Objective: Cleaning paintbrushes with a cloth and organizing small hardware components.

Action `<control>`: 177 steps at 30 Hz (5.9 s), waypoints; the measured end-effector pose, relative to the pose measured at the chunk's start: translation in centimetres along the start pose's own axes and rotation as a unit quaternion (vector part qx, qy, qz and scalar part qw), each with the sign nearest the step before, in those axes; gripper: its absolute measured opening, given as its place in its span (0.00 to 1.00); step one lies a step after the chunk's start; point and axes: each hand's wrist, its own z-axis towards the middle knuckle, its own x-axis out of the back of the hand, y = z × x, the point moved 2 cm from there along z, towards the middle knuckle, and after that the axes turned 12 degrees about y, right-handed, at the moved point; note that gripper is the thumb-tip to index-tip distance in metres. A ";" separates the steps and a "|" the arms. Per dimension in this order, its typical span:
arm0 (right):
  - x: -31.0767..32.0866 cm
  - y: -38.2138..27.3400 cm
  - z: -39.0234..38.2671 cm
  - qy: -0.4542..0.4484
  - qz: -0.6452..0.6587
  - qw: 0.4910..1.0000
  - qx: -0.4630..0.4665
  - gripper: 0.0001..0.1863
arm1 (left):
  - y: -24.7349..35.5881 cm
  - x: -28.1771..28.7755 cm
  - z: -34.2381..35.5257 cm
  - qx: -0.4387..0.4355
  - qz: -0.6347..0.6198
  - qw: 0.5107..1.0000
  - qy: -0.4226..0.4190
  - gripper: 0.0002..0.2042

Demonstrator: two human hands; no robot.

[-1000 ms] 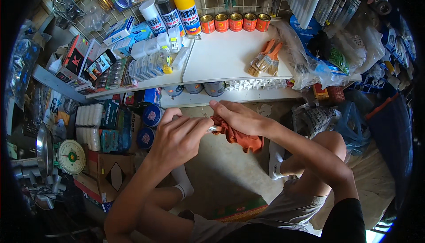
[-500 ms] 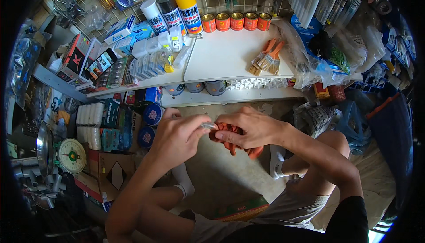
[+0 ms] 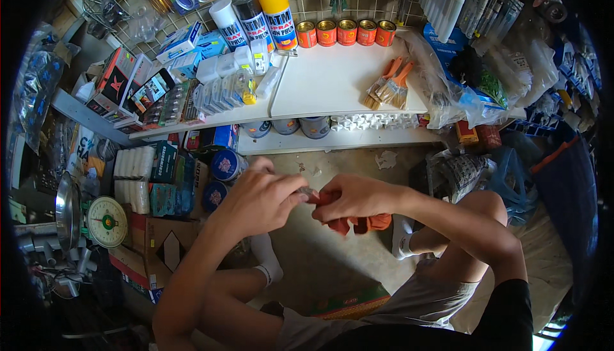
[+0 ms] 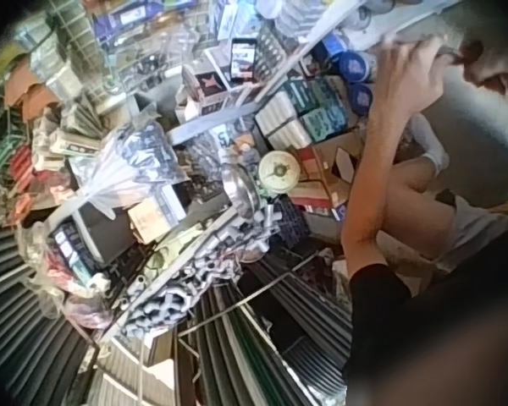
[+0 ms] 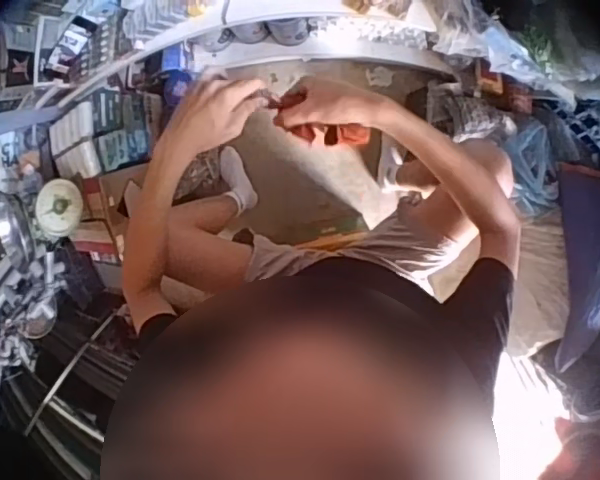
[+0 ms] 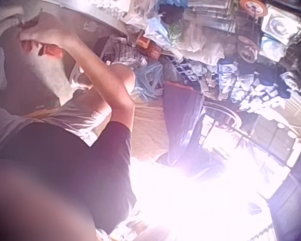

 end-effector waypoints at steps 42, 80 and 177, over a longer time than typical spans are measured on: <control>1.6 1.1 -0.8 -0.031 0.142 0.989 -0.038 0.17 | -0.8 1.1 0.9 -0.089 0.061 0.992 0.062 0.09; 1.3 1.5 -1.6 0.359 -0.523 0.622 0.459 0.19 | -5.0 -1.2 -2.2 0.401 -0.455 0.739 -0.294 0.17; 2.3 -1.2 -3.7 -0.056 0.125 0.982 0.129 0.29 | 1.9 -0.8 1.8 0.205 -0.435 0.875 0.053 0.06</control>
